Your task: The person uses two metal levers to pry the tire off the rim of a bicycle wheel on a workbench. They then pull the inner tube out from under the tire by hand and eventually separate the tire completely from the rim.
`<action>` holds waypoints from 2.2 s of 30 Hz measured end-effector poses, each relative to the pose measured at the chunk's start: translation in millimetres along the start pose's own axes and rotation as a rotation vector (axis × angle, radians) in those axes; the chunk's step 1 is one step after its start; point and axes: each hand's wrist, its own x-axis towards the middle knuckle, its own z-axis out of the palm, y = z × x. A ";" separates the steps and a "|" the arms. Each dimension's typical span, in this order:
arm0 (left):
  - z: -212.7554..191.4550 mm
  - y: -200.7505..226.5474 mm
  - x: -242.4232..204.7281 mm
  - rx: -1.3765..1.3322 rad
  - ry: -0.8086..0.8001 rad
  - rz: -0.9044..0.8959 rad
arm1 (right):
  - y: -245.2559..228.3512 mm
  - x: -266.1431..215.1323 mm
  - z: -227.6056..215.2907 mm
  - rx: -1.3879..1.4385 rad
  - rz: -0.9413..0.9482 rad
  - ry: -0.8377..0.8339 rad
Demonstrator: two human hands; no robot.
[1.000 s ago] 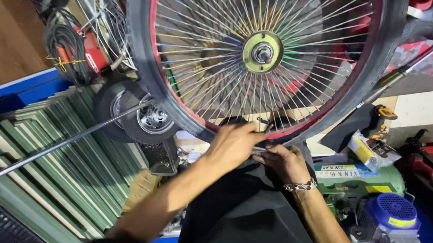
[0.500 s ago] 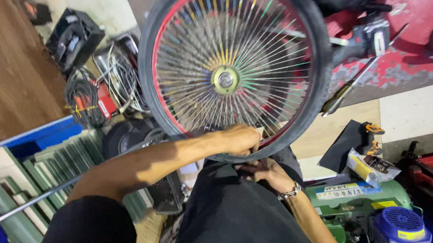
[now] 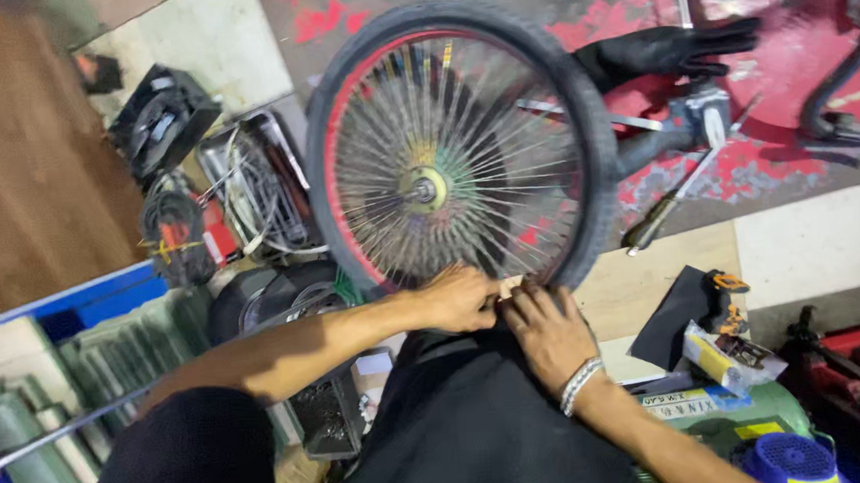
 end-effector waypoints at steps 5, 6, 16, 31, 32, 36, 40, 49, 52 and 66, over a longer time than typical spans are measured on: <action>8.7 5.1 -32.0 -0.157 0.187 -0.019 | 3.2 4.7 14.5 -0.066 -0.092 -0.271; 15.6 8.1 -44.5 -0.175 0.214 -0.044 | 0.8 3.0 16.3 -0.076 -0.118 -0.316; 58.6 10.8 -61.7 -0.108 0.456 -0.123 | 24.8 11.4 16.1 -0.136 -0.294 -0.076; 32.1 31.7 -69.7 -0.053 0.531 -0.211 | 30.4 48.4 0.3 -0.142 -0.251 -0.229; 22.8 27.9 -66.2 -0.135 0.584 -0.176 | 34.2 49.3 -9.6 -0.113 -0.255 -0.192; -32.8 11.1 -37.8 -0.467 0.388 0.042 | 40.3 44.9 -45.2 -0.068 -0.278 -0.223; -76.6 15.2 5.5 -0.357 -0.185 0.117 | 47.7 43.9 -67.7 0.006 -0.386 -0.179; -37.1 17.3 87.9 -0.001 -0.335 0.570 | 61.9 17.7 -85.0 -0.079 -0.473 -0.029; -34.6 22.0 68.9 -0.114 -0.273 0.537 | 53.5 8.0 -84.3 0.014 -0.388 -0.039; -53.4 24.3 38.0 -0.226 -0.293 0.452 | 44.9 -1.0 -84.2 0.075 -0.407 -0.081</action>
